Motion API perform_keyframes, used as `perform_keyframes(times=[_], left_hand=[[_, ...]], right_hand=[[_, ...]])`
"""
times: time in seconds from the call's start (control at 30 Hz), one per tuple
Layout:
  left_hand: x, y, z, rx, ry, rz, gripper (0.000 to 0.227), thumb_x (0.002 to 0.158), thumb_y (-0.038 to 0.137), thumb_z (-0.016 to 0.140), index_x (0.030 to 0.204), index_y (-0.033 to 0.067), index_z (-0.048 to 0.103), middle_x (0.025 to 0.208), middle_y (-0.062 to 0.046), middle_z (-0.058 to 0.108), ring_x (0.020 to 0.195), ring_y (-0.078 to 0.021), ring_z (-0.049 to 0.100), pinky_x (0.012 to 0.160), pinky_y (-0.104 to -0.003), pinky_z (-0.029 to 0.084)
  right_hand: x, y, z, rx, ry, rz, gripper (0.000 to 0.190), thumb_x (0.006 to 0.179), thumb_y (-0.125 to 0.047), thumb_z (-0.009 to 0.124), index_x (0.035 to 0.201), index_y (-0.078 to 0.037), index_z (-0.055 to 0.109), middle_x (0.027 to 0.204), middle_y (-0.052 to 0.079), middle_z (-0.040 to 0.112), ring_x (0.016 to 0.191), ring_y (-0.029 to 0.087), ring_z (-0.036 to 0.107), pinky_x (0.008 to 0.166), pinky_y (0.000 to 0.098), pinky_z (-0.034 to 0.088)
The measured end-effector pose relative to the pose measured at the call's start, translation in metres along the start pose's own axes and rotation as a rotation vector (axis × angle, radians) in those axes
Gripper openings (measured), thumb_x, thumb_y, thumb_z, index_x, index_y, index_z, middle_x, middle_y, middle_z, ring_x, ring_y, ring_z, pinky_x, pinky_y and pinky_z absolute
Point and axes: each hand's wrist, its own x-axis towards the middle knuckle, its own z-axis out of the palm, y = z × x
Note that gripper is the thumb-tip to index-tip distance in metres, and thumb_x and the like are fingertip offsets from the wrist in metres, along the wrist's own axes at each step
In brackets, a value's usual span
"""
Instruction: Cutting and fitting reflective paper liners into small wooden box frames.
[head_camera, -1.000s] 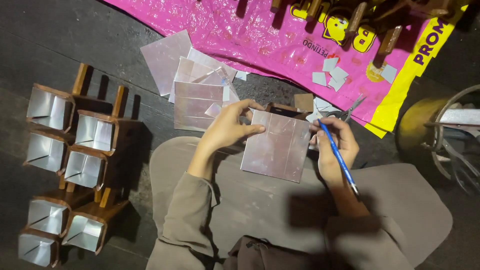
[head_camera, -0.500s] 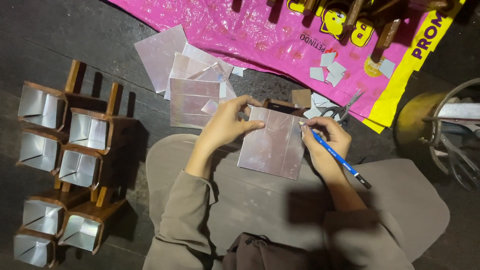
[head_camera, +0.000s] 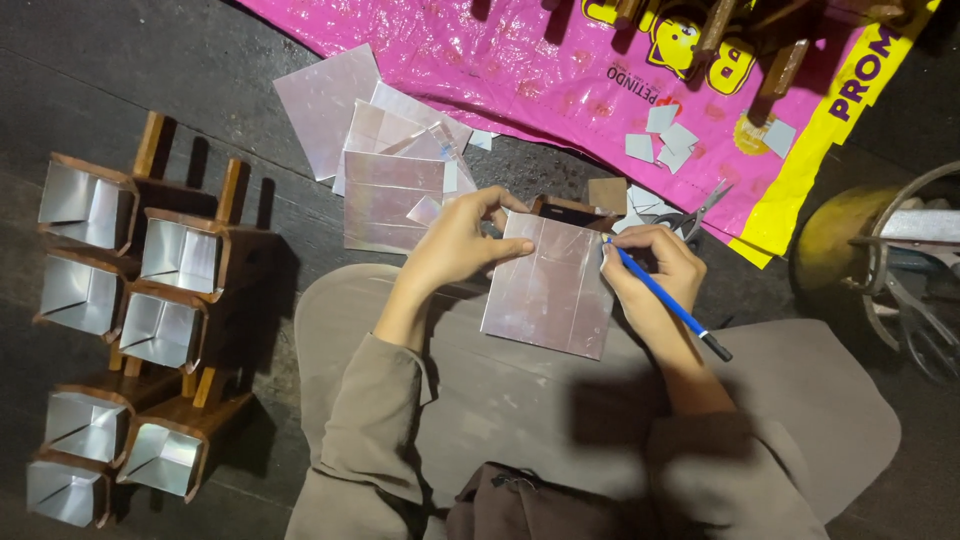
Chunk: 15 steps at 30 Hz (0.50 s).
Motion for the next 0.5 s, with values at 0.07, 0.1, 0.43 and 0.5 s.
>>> perform_keyframes(times=[0.07, 0.1, 0.43, 0.5], left_hand=[[-0.001, 0.002, -0.001, -0.014, -0.01, -0.003, 0.046, 0.077, 0.01, 0.087, 0.117, -0.002, 0.068, 0.084, -0.013, 0.059, 0.048, -0.0192, 0.066, 0.042, -0.029, 0.055], [-0.001, 0.003, -0.001, -0.027, -0.023, -0.006, 0.046, 0.078, 0.01, 0.087, 0.117, -0.0025, 0.067, 0.083, -0.012, 0.058, 0.048, -0.0195, 0.067, 0.042, -0.028, 0.055], [0.0, -0.003, -0.001, -0.056, -0.04, 0.002, 0.046, 0.077, 0.01, 0.088, 0.116, -0.0028, 0.066, 0.08, -0.011, 0.058, 0.047, -0.0198, 0.066, 0.041, -0.028, 0.056], [0.001, -0.003, -0.002, -0.044, -0.047, -0.015, 0.046, 0.078, 0.01, 0.087, 0.116, -0.0032, 0.066, 0.079, -0.011, 0.058, 0.048, -0.0204, 0.067, 0.041, -0.029, 0.057]], right_hand=[[0.001, 0.0, 0.0, 0.009, -0.006, 0.0, 0.011, 0.085, 0.007, 0.08, 0.085, 0.0, 0.071, 0.084, 0.015, 0.071, 0.079, 0.028, 0.069, 0.071, 0.0354, 0.053], [0.001, 0.0, 0.0, 0.017, -0.009, 0.002, 0.011, 0.084, 0.008, 0.079, 0.084, 0.0, 0.071, 0.083, 0.015, 0.071, 0.078, 0.028, 0.069, 0.071, 0.0354, 0.053], [-0.003, 0.032, 0.001, 0.055, -0.033, 0.034, 0.013, 0.083, 0.007, 0.081, 0.081, 0.001, 0.07, 0.082, 0.017, 0.07, 0.076, 0.029, 0.069, 0.072, 0.0367, 0.053], [-0.009, 0.051, 0.002, 0.178, -0.013, 0.109, 0.013, 0.087, 0.007, 0.079, 0.084, 0.001, 0.068, 0.084, 0.017, 0.07, 0.08, 0.024, 0.067, 0.073, 0.0355, 0.052]])
